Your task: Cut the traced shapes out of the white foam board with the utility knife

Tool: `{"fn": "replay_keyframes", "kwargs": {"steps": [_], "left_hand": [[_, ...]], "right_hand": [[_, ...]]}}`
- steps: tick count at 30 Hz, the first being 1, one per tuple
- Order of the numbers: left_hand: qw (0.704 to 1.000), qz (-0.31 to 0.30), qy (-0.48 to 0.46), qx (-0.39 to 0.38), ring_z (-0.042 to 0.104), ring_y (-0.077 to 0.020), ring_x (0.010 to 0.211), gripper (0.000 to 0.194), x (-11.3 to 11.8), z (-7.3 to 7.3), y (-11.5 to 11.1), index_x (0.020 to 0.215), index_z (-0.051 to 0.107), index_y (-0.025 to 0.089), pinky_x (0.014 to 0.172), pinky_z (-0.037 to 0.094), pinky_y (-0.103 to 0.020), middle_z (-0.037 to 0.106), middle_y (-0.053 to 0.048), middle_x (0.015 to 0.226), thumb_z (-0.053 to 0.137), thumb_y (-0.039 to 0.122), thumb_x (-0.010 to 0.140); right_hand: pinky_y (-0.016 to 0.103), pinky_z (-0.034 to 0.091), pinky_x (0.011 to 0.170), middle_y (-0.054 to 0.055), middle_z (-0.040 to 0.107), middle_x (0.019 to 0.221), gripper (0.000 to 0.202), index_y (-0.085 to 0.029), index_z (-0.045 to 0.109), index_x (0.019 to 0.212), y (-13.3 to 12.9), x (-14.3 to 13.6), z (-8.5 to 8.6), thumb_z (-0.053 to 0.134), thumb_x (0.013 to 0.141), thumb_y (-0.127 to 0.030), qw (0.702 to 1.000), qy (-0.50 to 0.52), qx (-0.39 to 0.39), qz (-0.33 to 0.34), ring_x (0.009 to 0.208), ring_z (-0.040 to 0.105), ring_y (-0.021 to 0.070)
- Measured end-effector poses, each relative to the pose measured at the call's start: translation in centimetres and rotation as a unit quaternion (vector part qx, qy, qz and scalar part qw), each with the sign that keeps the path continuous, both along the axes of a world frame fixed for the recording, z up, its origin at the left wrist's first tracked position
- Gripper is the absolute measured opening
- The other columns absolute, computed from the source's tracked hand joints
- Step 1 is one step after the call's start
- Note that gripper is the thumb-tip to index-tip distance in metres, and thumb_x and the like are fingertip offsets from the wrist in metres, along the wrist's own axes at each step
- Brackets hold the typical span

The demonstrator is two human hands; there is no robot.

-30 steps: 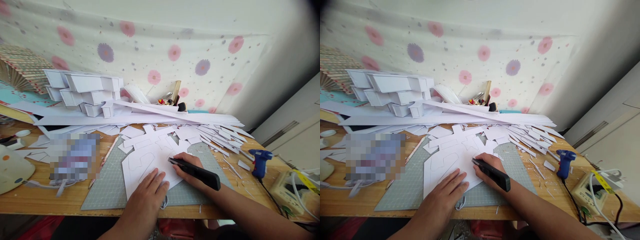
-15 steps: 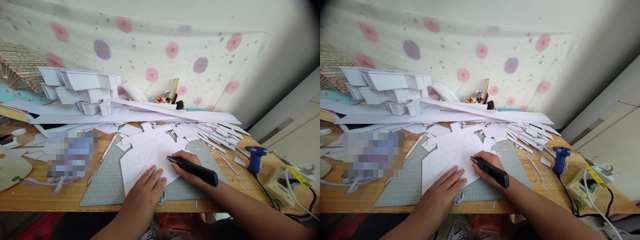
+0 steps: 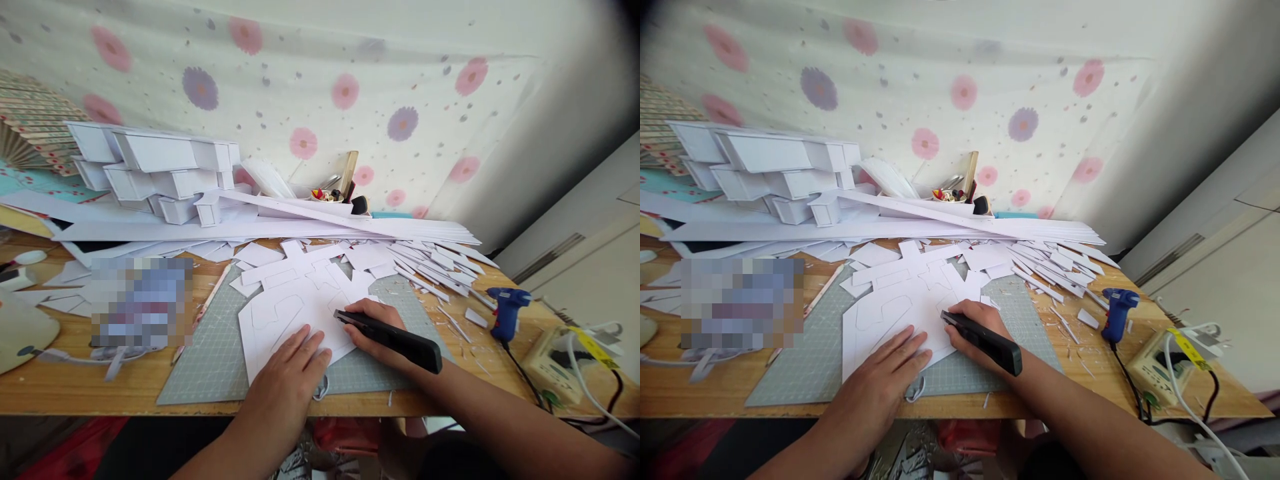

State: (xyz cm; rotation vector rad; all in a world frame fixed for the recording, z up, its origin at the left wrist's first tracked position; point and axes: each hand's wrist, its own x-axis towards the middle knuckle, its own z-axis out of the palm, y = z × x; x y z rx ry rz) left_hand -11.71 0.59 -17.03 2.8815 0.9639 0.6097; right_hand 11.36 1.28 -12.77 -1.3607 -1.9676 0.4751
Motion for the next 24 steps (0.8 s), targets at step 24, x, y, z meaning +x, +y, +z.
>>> {"fn": "replay_keyframes", "kwargs": {"steps": [24], "left_hand": [[1.000, 0.005, -0.010, 0.013, 0.046, -0.0276, 0.131, 0.050, -0.1, -0.2, 0.0, 0.123, 0.061, 0.019, 0.102, 0.047, -0.045, 0.056, -0.010, 0.136, 0.044, -0.004, 0.081]], "right_hand": [[0.029, 0.051, 0.073, 0.003, 0.068, 0.085, 0.016, -0.021, 0.061, 0.097, -1.2, 1.0, -0.7, 0.060, 0.084, -0.029, 0.998, -0.055, 0.025, 0.016, 0.076, 0.065, 0.0163]]}}
